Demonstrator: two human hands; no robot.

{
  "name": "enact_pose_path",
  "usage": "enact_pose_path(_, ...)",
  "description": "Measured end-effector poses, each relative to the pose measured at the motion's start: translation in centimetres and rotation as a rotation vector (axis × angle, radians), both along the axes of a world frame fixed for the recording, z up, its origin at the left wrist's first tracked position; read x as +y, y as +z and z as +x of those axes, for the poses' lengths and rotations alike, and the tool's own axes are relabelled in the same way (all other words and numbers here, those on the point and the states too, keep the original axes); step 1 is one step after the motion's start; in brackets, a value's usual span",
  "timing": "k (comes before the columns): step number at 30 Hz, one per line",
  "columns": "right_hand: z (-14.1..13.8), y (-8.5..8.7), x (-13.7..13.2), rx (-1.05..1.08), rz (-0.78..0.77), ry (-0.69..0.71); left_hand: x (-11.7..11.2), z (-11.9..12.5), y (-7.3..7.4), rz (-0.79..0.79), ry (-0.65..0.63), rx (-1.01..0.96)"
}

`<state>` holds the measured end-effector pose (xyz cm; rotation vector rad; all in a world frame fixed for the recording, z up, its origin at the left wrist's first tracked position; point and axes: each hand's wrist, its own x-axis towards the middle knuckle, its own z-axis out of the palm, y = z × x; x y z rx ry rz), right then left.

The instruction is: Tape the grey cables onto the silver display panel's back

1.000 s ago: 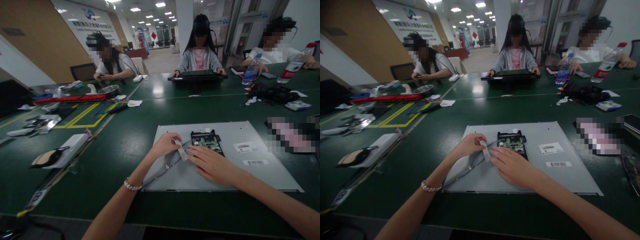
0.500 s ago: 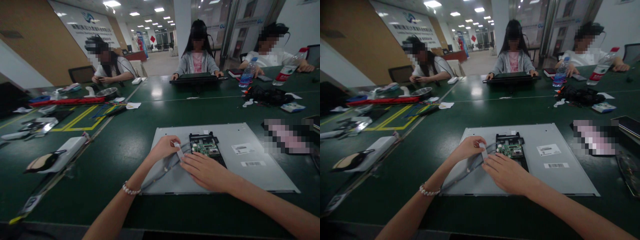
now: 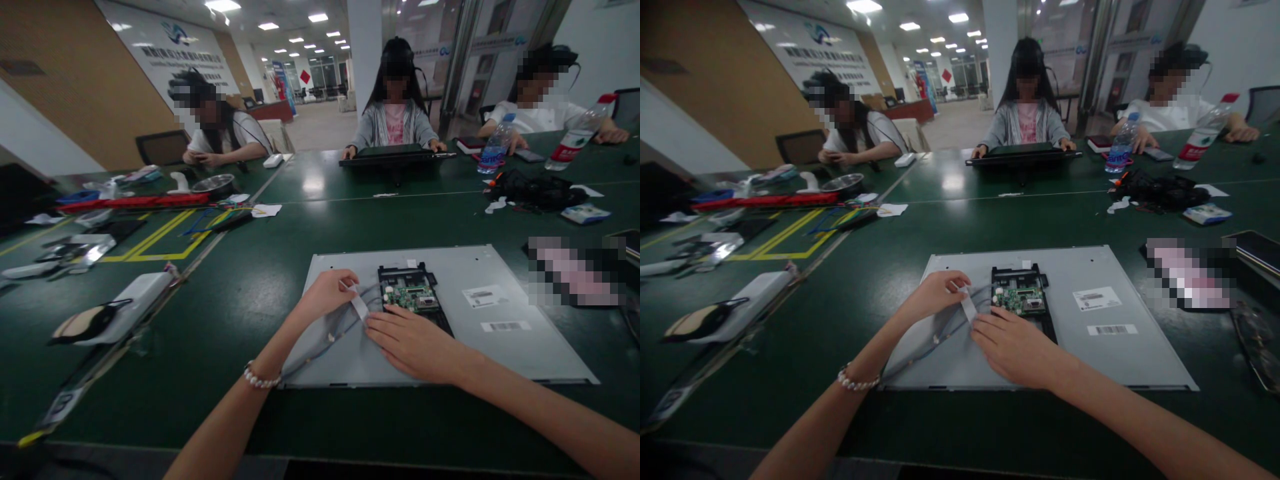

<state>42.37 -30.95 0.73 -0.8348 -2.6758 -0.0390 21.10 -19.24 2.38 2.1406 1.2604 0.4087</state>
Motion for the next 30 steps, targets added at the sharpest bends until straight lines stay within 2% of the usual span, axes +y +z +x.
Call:
enact_pose_path(5,0.0,0.0,0.0,-0.005,0.008,0.001,0.0,0.0,0.1,0.111,-0.056,0.001)
enact_pose_path(9,0.0,0.0,0.0,-0.005,0.004,0.0,-0.6,0.5,0.8,0.208,-0.131,0.087)
enact_pose_path(13,-0.1,0.1,0.1,-0.006,-0.018,-0.001,-1.0,0.9,0.9,0.208,-0.224,0.125)
enact_pose_path(19,-0.3,0.4,0.3,-0.005,-0.044,0.011,-0.7,0.7,0.6,0.199,-0.242,0.123)
enact_pose_path(26,-0.1,0.5,-0.1,-0.028,-0.011,0.037,-1.0,0.3,1.3,0.101,-0.324,0.147)
enact_pose_path(30,-0.1,0.8,-0.6,-0.013,-0.052,0.046,-1.2,0.2,1.4,0.073,-0.331,0.145)
